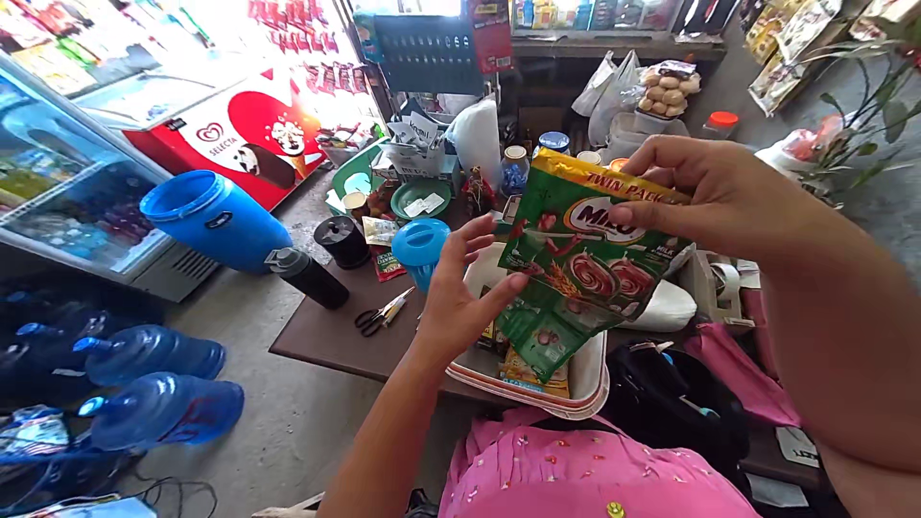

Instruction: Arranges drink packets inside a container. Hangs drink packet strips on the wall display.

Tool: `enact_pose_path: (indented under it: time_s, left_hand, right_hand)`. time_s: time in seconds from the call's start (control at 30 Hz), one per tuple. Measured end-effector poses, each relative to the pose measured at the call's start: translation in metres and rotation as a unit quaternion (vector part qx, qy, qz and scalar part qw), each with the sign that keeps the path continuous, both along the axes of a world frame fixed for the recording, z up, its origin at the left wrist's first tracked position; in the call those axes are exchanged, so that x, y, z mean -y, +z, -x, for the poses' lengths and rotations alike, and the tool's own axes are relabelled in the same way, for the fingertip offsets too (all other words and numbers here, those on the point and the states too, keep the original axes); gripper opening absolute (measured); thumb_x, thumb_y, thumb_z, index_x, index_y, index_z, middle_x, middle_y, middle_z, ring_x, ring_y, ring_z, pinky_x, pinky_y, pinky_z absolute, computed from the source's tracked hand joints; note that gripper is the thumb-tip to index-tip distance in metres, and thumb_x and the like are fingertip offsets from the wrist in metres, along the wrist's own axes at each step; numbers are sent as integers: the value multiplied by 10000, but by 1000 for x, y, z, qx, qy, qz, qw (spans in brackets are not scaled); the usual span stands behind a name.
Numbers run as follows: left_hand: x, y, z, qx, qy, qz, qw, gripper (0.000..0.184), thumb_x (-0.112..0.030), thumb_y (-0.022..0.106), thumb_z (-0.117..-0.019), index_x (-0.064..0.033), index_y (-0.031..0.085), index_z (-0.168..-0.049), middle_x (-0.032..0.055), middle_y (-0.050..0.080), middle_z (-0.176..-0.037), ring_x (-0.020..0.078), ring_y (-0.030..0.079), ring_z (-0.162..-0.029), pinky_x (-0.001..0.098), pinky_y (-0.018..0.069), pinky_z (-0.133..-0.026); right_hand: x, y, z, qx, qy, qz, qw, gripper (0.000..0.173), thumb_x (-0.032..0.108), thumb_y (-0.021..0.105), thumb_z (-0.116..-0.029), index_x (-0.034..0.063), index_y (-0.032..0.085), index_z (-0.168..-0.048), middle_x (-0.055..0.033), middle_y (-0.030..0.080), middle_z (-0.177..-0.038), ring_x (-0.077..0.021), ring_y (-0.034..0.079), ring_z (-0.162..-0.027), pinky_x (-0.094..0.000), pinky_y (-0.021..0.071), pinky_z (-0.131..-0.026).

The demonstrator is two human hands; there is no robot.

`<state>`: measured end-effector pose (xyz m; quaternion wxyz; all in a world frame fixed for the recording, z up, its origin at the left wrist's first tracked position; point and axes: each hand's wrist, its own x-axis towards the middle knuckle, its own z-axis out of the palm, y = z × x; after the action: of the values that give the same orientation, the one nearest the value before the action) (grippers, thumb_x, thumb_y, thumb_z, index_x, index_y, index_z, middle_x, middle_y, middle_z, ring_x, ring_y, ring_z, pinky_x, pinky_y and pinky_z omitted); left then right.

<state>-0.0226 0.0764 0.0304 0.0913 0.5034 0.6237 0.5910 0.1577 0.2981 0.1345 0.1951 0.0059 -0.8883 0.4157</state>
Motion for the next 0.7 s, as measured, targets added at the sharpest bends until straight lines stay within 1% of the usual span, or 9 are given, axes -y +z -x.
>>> enact_pose_path:
  time_s: [0.07,0.2,0.3,0.37,0.4,0.47,0.53,0.6,0.7]
  left_hand:
    - [-19,15,-7,-3,-46,-6,999,730,-398,756,-898,-34,462,-1458,42,603,-1357,70,594,-1211,290,503,-1028]
    - [-46,40,-24,93,-124,-56,986,366,-48,750,-874,-71,594,-1203,-70,711,-998,11,696,-889,216,604,-799]
    - [-47,55,-31,121,-128,-110,978,363,-144,768,-905,-176,620,-1235,-106,721,-1070,23,697,-945,236,606,-846]
    - [-35,59,-33,133,-103,-142,975,397,-303,801,-881,-253,639,-1240,-112,730,-1105,35,700,-981,259,605,-875]
    - [-26,57,-32,137,-92,-163,973,401,-337,797,-878,-285,635,-1241,-116,727,-1120,37,697,-1001,264,602,-885]
    - [-6,51,-27,141,-85,-207,964,353,-352,774,-892,-317,669,-1227,-101,739,-1124,51,704,-1007,269,606,-878]
    - [12,50,-23,164,-101,-229,954,295,-364,765,-889,-295,724,-1173,-80,750,-1047,73,712,-947,275,599,-862]
    - [28,50,-18,200,-112,-259,938,256,-352,790,-857,-208,766,-1067,-23,753,-929,119,727,-856,300,614,-815]
    - [69,29,11,192,-180,-307,915,308,-356,676,-943,-116,731,-1128,41,727,-968,194,707,-903,399,585,-880]
  right_hand:
    - [-2,11,-5,-8,15,5,1000,196,182,698,-957,132,601,-1121,96,732,-861,40,681,-709,-118,568,-603]
    - [-6,27,-17,-43,22,31,998,156,174,671,-976,131,603,-1109,109,722,-847,41,682,-725,-118,575,-633]
    - [-20,17,-28,-123,79,216,965,334,447,471,-1070,169,622,-1176,76,721,-991,-30,698,-879,-206,603,-749]
    - [-17,-10,-37,-152,115,276,942,623,742,385,-976,241,589,-1285,98,729,-1113,-56,712,-948,-261,619,-747]
    - [-12,-31,-41,-151,121,261,946,631,747,454,-947,257,581,-1323,117,723,-1172,-42,712,-982,-253,621,-757]
    - [2,-72,-49,-112,125,170,971,660,567,683,-905,116,574,-1374,26,678,-1308,-75,663,-1127,-270,582,-894]
    - [23,-105,-50,-83,121,74,986,676,334,810,-845,-50,583,-1352,-165,667,-1312,-232,654,-1181,-400,547,-989]
    - [42,-137,-48,-83,91,2,992,587,193,851,-814,-36,633,-1308,-194,697,-1253,-322,675,-1162,-515,531,-1006]
    - [61,-169,-44,-96,40,-52,993,324,147,784,-882,28,716,-1176,-147,756,-1095,-321,733,-1013,-529,574,-905]
